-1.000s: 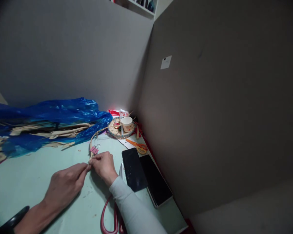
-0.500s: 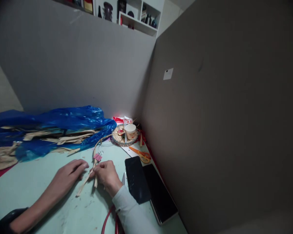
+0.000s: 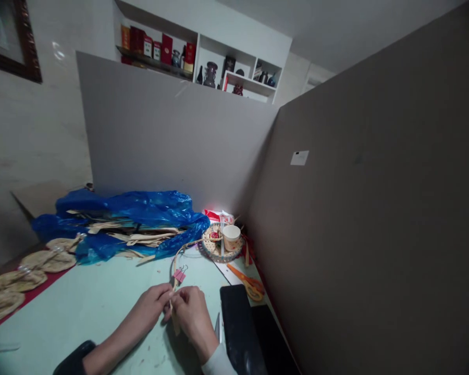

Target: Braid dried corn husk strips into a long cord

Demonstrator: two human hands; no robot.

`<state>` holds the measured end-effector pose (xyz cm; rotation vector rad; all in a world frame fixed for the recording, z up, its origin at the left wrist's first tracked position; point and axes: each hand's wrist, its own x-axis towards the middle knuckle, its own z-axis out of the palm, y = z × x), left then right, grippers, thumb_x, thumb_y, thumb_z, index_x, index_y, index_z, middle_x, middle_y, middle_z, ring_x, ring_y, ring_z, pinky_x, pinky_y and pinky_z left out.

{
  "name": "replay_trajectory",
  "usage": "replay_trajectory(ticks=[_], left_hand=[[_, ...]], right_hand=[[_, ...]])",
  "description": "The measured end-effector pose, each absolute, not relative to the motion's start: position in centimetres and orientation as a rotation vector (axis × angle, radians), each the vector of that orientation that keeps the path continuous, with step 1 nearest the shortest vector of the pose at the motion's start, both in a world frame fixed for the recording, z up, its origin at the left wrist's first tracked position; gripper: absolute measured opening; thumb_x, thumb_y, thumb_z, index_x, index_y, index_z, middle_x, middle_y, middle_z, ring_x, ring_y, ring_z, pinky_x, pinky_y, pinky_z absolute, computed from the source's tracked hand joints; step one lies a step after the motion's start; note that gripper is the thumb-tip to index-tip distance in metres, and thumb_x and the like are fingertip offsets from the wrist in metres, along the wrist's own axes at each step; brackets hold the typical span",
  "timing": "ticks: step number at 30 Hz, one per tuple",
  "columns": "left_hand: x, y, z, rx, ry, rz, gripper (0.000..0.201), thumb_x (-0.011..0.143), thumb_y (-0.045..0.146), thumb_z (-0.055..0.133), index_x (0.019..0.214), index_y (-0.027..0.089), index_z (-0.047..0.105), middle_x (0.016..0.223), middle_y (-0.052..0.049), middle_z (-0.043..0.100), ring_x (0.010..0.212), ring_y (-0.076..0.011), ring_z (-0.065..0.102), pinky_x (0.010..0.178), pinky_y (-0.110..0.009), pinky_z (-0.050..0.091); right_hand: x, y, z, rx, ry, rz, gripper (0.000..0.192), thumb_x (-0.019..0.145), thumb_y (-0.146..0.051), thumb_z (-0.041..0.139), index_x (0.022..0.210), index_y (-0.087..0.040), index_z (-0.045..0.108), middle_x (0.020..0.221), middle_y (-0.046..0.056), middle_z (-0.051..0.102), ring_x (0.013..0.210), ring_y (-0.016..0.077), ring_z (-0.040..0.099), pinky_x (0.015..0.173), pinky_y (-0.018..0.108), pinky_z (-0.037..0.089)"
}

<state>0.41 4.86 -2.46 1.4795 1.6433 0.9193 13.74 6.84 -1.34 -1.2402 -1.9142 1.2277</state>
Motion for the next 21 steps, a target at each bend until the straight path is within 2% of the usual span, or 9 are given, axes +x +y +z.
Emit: replay_trajectory(ticks=[2, 5, 10, 15, 18, 21], left_hand=[[0.5, 4.5, -2.3, 1.547, 1.714, 0.907, 0.030, 0.092, 0.017, 0.044, 0.062, 0.023, 0.048, 0.058, 0.003, 0.059, 0.063, -0.0155, 0.059, 0.066, -0.027, 0.040], [0.9, 3.9, -1.5, 1.621, 1.800, 0.841, 0.032, 0.093, 0.011, 0.043, 0.065, 0.021, 0.054, 0.067, 0.000, 0.063, 0.069, -0.0157, 0.060, 0.068, -0.027, 0.041], [1.1, 3.3, 0.0, 1.655, 1.928, 0.716, 0.025, 0.097, 0.020, 0.055, 0.074, 0.017, 0.063, 0.077, 0.002, 0.068, 0.078, -0.0156, 0.065, 0.079, -0.034, 0.051], [0.8, 3.7, 0.4, 1.613, 1.947, 0.605, 0.024, 0.095, 0.033, 0.062, 0.079, 0.015, 0.067, 0.077, 0.002, 0.070, 0.075, -0.0155, 0.069, 0.077, -0.036, 0.056], [0.9, 3.9, 0.5, 1.610, 1.947, 0.597, 0.023, 0.096, 0.032, 0.062, 0.082, 0.015, 0.068, 0.081, 0.001, 0.072, 0.081, -0.0167, 0.070, 0.082, -0.038, 0.056], [1.0, 3.9, 0.5, 1.604, 1.933, 0.606, 0.019, 0.097, 0.024, 0.058, 0.084, 0.016, 0.069, 0.085, -0.001, 0.075, 0.087, -0.0179, 0.071, 0.084, -0.038, 0.053]], right_hand=[[13.9, 6.7, -0.9, -1.311, -1.996, 1.114, 0.031, 0.087, -0.012, 0.047, 0.060, -0.013, 0.062, 0.055, 0.003, 0.060, 0.054, 0.0123, 0.049, 0.058, 0.024, 0.033], [14.2, 6.4, -0.1, -1.402, -2.115, 0.936, 0.029, 0.090, -0.013, 0.049, 0.066, -0.012, 0.067, 0.064, 0.008, 0.066, 0.062, 0.0149, 0.052, 0.061, 0.026, 0.031], [14.4, 5.5, 0.9, -1.492, -2.297, 0.694, 0.027, 0.095, -0.017, 0.051, 0.079, -0.011, 0.072, 0.081, 0.015, 0.072, 0.078, 0.0196, 0.056, 0.064, 0.030, 0.026], [15.0, 5.3, 2.1, -1.479, -2.504, 0.569, 0.028, 0.097, -0.017, 0.053, 0.076, -0.013, 0.072, 0.071, 0.009, 0.070, 0.064, 0.0143, 0.052, 0.059, 0.028, 0.025], [15.2, 6.5, 4.0, -1.445, -2.605, 0.482, 0.034, 0.098, -0.025, 0.055, 0.070, -0.014, 0.071, 0.063, 0.007, 0.067, 0.057, 0.0126, 0.049, 0.056, 0.027, 0.026], [13.6, 8.6, 6.0, -1.399, -2.640, 0.311, 0.031, 0.099, -0.021, 0.051, 0.079, -0.014, 0.073, 0.069, 0.007, 0.069, 0.061, 0.0138, 0.055, 0.058, 0.026, 0.030]])
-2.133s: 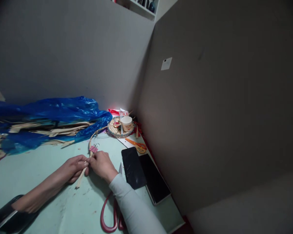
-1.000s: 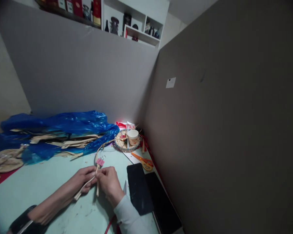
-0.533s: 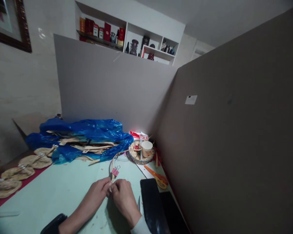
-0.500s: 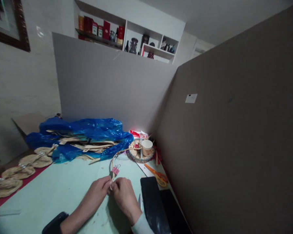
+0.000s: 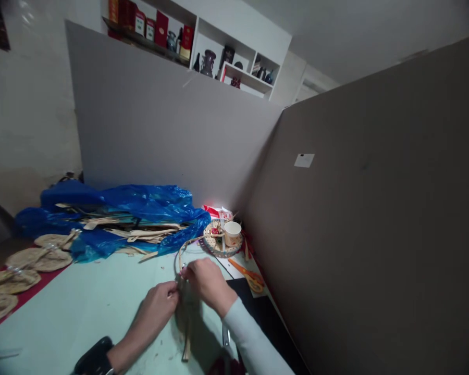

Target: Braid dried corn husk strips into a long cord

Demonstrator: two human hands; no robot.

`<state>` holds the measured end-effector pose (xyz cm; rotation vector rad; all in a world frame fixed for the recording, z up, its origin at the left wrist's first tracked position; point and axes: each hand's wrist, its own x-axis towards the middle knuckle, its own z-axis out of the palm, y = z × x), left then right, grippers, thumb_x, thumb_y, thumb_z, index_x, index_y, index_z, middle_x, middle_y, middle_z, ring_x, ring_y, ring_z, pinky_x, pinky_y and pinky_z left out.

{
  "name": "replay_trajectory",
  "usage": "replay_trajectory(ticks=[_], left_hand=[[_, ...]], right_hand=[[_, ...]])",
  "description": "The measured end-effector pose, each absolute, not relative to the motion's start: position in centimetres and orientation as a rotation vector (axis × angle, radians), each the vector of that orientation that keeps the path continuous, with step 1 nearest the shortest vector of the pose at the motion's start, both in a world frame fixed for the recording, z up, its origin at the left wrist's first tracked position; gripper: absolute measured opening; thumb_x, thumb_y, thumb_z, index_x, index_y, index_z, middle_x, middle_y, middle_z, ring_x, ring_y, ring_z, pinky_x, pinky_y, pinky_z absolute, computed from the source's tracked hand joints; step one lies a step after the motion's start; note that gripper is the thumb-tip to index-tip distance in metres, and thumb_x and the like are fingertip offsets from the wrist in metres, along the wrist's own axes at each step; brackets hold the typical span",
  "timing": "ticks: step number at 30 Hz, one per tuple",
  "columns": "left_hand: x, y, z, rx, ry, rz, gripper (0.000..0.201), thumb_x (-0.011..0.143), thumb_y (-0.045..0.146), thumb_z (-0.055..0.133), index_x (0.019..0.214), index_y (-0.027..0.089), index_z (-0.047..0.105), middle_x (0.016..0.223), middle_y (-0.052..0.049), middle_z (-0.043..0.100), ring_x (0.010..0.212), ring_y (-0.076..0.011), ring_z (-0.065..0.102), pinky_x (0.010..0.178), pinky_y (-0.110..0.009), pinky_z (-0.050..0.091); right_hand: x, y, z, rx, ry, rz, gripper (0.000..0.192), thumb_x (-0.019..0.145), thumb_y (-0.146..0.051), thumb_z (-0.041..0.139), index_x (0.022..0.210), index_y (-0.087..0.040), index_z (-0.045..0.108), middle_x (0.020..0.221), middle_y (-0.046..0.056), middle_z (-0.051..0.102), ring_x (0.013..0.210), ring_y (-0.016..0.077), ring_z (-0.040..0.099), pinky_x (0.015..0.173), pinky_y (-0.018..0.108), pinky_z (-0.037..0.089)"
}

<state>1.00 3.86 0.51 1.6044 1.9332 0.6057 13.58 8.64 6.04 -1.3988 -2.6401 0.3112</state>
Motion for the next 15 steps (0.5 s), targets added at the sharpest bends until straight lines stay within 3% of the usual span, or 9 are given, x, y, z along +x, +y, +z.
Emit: replay_trajectory(ticks=[3, 6, 10, 15], left_hand=[[1.1, 3.8, 0.4, 1.584, 1.911, 0.615, 0.023, 0.095, 0.012, 0.051, 0.088, 0.016, 0.072, 0.089, -0.008, 0.079, 0.091, -0.0209, 0.073, 0.075, -0.030, 0.048], [1.1, 3.8, 0.2, 1.567, 1.905, 0.622, 0.029, 0.093, 0.009, 0.046, 0.093, 0.015, 0.075, 0.096, -0.015, 0.081, 0.095, -0.0245, 0.075, 0.070, -0.029, 0.043], [1.2, 3.8, 0.2, 1.553, 1.916, 0.607, 0.030, 0.092, 0.009, 0.047, 0.095, 0.017, 0.075, 0.104, -0.015, 0.081, 0.103, -0.0256, 0.073, 0.074, -0.028, 0.043], [1.5, 3.8, 0.1, 1.551, 1.926, 0.592, 0.032, 0.093, 0.008, 0.044, 0.085, 0.018, 0.073, 0.094, -0.011, 0.081, 0.094, -0.0234, 0.073, 0.071, -0.027, 0.041]], right_hand=[[9.6, 11.3, 7.1, -1.266, -2.693, 0.143, 0.021, 0.094, -0.011, 0.053, 0.087, -0.017, 0.072, 0.083, 0.007, 0.072, 0.077, 0.0162, 0.061, 0.066, 0.025, 0.036], [5.1, 14.0, 6.9, -1.128, -2.736, -0.017, 0.021, 0.096, -0.014, 0.051, 0.099, -0.020, 0.071, 0.101, 0.007, 0.071, 0.094, 0.0189, 0.061, 0.072, 0.026, 0.040], [1.9, 17.4, 5.9, -1.117, -2.706, -0.239, 0.023, 0.096, -0.011, 0.047, 0.106, -0.014, 0.067, 0.106, 0.014, 0.067, 0.106, 0.0264, 0.055, 0.082, 0.034, 0.041], [2.5, 21.1, 4.8, -1.127, -2.699, -0.372, 0.021, 0.094, -0.010, 0.047, 0.099, -0.011, 0.068, 0.101, 0.017, 0.066, 0.105, 0.0300, 0.053, 0.087, 0.042, 0.038]])
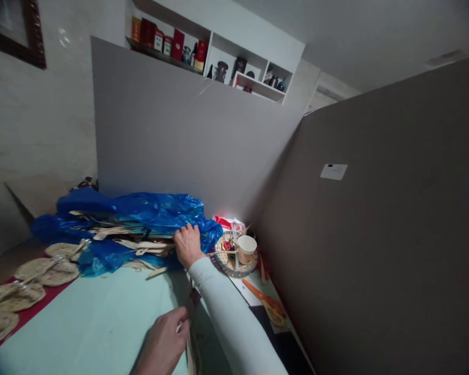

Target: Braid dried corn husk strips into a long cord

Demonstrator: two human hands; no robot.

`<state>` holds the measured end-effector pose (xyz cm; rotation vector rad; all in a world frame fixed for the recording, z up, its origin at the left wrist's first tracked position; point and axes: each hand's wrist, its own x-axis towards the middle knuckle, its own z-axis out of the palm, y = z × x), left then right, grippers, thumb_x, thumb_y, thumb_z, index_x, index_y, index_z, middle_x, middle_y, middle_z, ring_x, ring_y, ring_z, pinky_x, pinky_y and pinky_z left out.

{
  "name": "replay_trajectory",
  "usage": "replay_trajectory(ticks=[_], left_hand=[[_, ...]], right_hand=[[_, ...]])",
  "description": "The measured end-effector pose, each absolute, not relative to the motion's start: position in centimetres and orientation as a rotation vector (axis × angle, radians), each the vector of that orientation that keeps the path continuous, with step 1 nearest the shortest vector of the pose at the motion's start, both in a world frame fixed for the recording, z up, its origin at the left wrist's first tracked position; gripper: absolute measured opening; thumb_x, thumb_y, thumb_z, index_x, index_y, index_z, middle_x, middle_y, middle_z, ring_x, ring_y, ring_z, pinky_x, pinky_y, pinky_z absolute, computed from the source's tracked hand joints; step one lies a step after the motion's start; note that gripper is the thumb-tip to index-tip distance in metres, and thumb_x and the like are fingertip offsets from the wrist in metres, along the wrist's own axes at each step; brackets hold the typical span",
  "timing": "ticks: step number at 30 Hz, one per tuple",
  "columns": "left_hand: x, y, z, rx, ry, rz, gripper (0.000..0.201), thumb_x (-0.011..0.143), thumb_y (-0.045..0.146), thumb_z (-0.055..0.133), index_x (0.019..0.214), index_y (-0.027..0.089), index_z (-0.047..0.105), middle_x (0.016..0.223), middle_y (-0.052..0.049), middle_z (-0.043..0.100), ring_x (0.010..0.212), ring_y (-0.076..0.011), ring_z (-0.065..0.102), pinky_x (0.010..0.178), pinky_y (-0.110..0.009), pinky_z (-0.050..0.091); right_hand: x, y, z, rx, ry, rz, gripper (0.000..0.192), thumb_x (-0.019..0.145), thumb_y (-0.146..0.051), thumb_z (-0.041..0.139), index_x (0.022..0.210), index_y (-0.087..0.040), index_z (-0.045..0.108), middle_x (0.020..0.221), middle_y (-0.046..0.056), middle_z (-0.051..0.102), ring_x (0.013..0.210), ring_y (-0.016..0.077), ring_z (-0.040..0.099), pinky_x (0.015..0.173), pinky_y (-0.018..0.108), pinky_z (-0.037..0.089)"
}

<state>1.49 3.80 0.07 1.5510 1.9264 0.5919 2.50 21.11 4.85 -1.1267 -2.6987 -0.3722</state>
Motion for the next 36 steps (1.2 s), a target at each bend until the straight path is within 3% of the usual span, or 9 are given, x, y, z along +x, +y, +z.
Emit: replay_trajectory(ticks=[9, 14, 18, 22, 28, 36], left_hand=[[1.4, 4.1, -0.3, 1.535, 1.913, 0.585, 0.029, 0.093, 0.011, 0.047, 0.078, 0.020, 0.070, 0.088, -0.007, 0.079, 0.087, -0.0211, 0.071, 0.071, -0.025, 0.040], [1.5, 4.1, 0.2, 1.524, 1.916, 0.594, 0.030, 0.093, 0.010, 0.046, 0.075, 0.021, 0.068, 0.085, -0.006, 0.077, 0.086, -0.0201, 0.069, 0.072, -0.024, 0.040], [1.4, 4.1, 0.1, 1.529, 1.904, 0.617, 0.029, 0.093, 0.010, 0.048, 0.072, 0.021, 0.066, 0.082, -0.004, 0.076, 0.081, -0.0191, 0.068, 0.071, -0.023, 0.040], [1.5, 4.0, 0.0, 1.526, 1.912, 0.623, 0.030, 0.093, 0.010, 0.048, 0.068, 0.022, 0.061, 0.077, -0.003, 0.073, 0.079, -0.0189, 0.067, 0.068, -0.023, 0.038], [1.6, 3.8, 0.0, 1.539, 1.901, 0.650, 0.030, 0.093, 0.012, 0.048, 0.065, 0.022, 0.056, 0.074, -0.003, 0.070, 0.075, -0.0183, 0.064, 0.066, -0.024, 0.035], [1.5, 3.9, -0.2, 1.545, 1.898, 0.650, 0.031, 0.092, 0.012, 0.049, 0.064, 0.022, 0.054, 0.071, -0.001, 0.068, 0.073, -0.0179, 0.064, 0.065, -0.023, 0.034]], right_hand=[[4.9, 22.9, 4.8, -1.004, -2.650, -0.231, 0.022, 0.098, -0.018, 0.052, 0.090, -0.018, 0.073, 0.094, 0.009, 0.071, 0.096, 0.0228, 0.058, 0.083, 0.033, 0.039], [5.8, 23.0, 4.4, -0.961, -2.565, -0.113, 0.029, 0.098, -0.009, 0.048, 0.107, -0.019, 0.074, 0.105, 0.007, 0.075, 0.093, 0.0168, 0.063, 0.084, 0.025, 0.042], [6.1, 22.9, 4.4, -0.975, -2.500, -0.120, 0.039, 0.095, -0.003, 0.044, 0.116, -0.020, 0.072, 0.108, 0.007, 0.074, 0.095, 0.0186, 0.062, 0.084, 0.028, 0.042], [6.7, 22.6, 5.1, -0.972, -2.497, -0.187, 0.032, 0.094, -0.006, 0.046, 0.105, -0.020, 0.074, 0.098, 0.010, 0.071, 0.099, 0.0244, 0.054, 0.085, 0.034, 0.038], [7.6, 22.6, 5.3, -1.003, -2.518, -0.222, 0.023, 0.097, -0.012, 0.044, 0.101, -0.015, 0.066, 0.100, 0.012, 0.066, 0.097, 0.0249, 0.051, 0.086, 0.035, 0.036], [8.1, 22.7, 5.0, -1.109, -2.512, -0.092, 0.022, 0.101, -0.012, 0.037, 0.113, -0.015, 0.054, 0.093, 0.008, 0.067, 0.078, 0.0184, 0.058, 0.069, 0.028, 0.036]])
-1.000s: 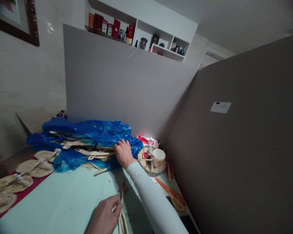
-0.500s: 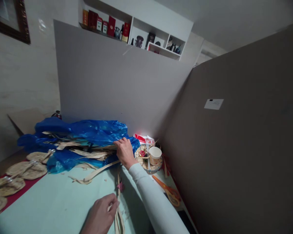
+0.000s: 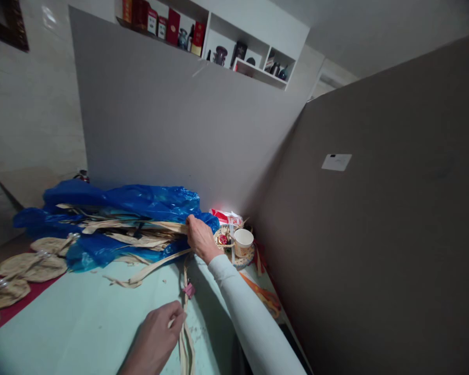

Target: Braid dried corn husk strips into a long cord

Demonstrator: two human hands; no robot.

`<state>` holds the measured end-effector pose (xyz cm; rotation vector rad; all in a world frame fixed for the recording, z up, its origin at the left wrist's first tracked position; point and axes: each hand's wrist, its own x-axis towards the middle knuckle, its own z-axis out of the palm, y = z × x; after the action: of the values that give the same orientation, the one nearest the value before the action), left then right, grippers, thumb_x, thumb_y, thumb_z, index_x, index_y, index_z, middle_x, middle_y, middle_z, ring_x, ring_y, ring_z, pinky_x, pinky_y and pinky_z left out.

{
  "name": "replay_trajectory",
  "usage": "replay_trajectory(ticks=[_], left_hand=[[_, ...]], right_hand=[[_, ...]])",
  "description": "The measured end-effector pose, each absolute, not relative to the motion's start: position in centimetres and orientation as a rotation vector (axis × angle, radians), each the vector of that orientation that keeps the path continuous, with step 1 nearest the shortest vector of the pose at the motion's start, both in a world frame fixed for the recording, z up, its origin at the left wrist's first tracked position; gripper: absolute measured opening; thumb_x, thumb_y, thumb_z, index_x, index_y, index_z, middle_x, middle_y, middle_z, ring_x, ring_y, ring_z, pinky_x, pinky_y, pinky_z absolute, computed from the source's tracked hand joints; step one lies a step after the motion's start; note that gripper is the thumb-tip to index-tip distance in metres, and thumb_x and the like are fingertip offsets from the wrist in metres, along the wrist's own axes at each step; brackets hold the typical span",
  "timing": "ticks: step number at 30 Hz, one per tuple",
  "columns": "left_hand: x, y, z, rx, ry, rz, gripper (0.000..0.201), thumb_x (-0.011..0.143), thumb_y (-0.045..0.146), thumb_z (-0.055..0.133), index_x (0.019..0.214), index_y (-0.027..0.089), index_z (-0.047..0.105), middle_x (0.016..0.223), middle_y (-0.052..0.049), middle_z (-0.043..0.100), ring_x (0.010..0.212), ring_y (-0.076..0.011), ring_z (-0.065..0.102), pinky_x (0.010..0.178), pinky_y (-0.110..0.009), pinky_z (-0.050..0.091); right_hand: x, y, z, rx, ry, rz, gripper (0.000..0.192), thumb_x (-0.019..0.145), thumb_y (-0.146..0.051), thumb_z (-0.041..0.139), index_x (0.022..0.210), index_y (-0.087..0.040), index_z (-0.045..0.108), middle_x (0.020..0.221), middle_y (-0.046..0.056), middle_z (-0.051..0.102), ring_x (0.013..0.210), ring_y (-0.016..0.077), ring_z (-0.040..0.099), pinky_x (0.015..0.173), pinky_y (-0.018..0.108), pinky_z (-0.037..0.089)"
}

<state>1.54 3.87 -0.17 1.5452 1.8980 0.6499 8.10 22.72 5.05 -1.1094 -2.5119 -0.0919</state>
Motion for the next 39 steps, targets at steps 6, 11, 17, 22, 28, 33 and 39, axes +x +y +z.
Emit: replay_trajectory(ticks=[6, 11, 17, 22, 28, 33, 39], left_hand=[[1.5, 3.9, -0.4, 1.560, 1.891, 0.657, 0.031, 0.093, 0.012, 0.048, 0.063, 0.023, 0.049, 0.072, -0.002, 0.067, 0.073, -0.0180, 0.062, 0.065, -0.024, 0.033], [1.6, 3.8, -0.2, 1.566, 1.892, 0.652, 0.032, 0.094, 0.012, 0.047, 0.064, 0.023, 0.047, 0.072, -0.002, 0.068, 0.073, -0.0181, 0.063, 0.065, -0.024, 0.033], [1.6, 3.8, -0.2, 1.575, 1.900, 0.640, 0.030, 0.094, 0.013, 0.048, 0.066, 0.022, 0.050, 0.075, -0.003, 0.070, 0.075, -0.0189, 0.064, 0.065, -0.025, 0.033], [1.5, 3.7, -0.1, 1.588, 1.901, 0.637, 0.029, 0.095, 0.013, 0.048, 0.067, 0.022, 0.054, 0.076, -0.004, 0.071, 0.077, -0.0192, 0.065, 0.066, -0.025, 0.033], [1.5, 3.6, 0.1, 1.607, 1.911, 0.639, 0.028, 0.095, 0.012, 0.049, 0.070, 0.020, 0.060, 0.079, -0.005, 0.074, 0.079, -0.0191, 0.068, 0.067, -0.024, 0.035], [1.5, 3.6, 0.0, 1.611, 1.919, 0.625, 0.028, 0.095, 0.011, 0.049, 0.074, 0.019, 0.065, 0.083, -0.007, 0.077, 0.082, -0.0201, 0.070, 0.066, -0.025, 0.036], [1.6, 3.6, 0.3, 1.598, 1.915, 0.609, 0.027, 0.094, 0.011, 0.049, 0.079, 0.018, 0.070, 0.088, -0.008, 0.079, 0.089, -0.0213, 0.072, 0.069, -0.025, 0.039]], right_hand=[[7.5, 22.2, 5.4, -1.074, -2.549, 0.005, 0.014, 0.100, -0.027, 0.051, 0.101, -0.019, 0.063, 0.099, 0.007, 0.071, 0.086, 0.0181, 0.063, 0.069, 0.026, 0.035], [6.2, 22.0, 5.4, -1.013, -2.613, 0.109, 0.016, 0.099, -0.030, 0.055, 0.095, -0.019, 0.066, 0.089, 0.005, 0.070, 0.078, 0.0162, 0.061, 0.065, 0.024, 0.032], [6.4, 21.4, 6.2, -0.980, -2.653, 0.217, 0.032, 0.107, -0.032, 0.039, 0.095, -0.017, 0.064, 0.079, 0.001, 0.062, 0.069, 0.0118, 0.052, 0.064, 0.022, 0.030], [8.0, 20.3, 6.5, -1.018, -2.766, 0.245, 0.031, 0.092, -0.047, 0.064, 0.087, -0.017, 0.063, 0.073, -0.002, 0.059, 0.064, 0.0117, 0.047, 0.059, 0.023, 0.027], [7.5, 18.9, 4.8, -1.085, -2.799, 0.128, 0.007, 0.086, -0.013, 0.061, 0.083, -0.018, 0.066, 0.081, 0.005, 0.065, 0.072, 0.0173, 0.055, 0.062, 0.026, 0.028], [6.7, 19.7, 6.1, -1.052, -2.747, 0.137, 0.008, 0.087, -0.019, 0.064, 0.080, -0.017, 0.067, 0.084, 0.004, 0.064, 0.078, 0.0157, 0.056, 0.064, 0.024, 0.032], [4.8, 21.1, 8.0, -1.061, -2.727, 0.208, 0.016, 0.092, -0.019, 0.059, 0.085, -0.018, 0.073, 0.080, 0.002, 0.069, 0.076, 0.0138, 0.060, 0.064, 0.021, 0.036]])
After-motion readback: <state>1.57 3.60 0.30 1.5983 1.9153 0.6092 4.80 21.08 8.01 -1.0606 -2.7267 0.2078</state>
